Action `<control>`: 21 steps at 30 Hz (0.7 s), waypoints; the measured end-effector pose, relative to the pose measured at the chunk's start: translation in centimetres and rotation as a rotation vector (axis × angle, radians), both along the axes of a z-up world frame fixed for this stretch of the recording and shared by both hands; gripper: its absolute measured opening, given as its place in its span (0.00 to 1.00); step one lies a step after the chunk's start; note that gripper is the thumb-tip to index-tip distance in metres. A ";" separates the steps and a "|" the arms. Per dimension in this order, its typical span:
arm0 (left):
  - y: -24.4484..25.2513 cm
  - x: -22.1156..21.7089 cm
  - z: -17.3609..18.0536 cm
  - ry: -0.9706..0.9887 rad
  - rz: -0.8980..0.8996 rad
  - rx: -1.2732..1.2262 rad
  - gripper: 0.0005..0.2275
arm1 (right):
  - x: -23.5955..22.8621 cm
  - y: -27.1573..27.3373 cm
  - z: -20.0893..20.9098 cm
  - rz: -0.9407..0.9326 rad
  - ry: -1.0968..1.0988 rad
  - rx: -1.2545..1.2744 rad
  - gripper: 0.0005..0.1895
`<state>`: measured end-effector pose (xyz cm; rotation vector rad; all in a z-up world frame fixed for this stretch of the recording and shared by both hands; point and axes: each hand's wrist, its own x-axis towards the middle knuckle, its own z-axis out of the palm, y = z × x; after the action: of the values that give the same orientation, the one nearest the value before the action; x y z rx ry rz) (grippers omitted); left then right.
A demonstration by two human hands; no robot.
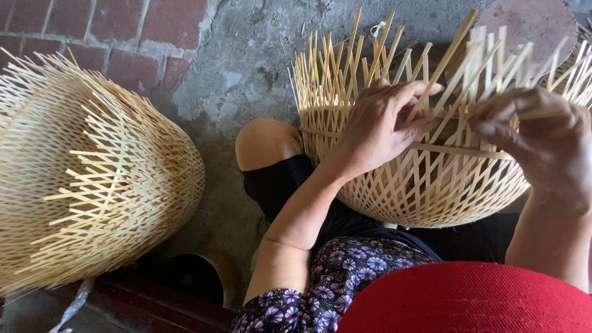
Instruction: The person weaves bamboo strips through a circular frame to build the walls of a basket, overlapping and tucking the ends by hand.
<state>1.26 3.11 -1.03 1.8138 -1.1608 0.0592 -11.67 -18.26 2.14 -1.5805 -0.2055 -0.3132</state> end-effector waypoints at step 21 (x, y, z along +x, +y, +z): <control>1.2 0.9 -0.3 0.177 -0.181 -0.078 0.11 | 2.3 3.3 2.7 -0.088 0.159 -0.017 0.08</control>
<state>2.18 4.31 -1.30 1.6043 -1.1740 -0.1561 -9.37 -14.94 4.85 -1.6257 -0.0157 -0.2530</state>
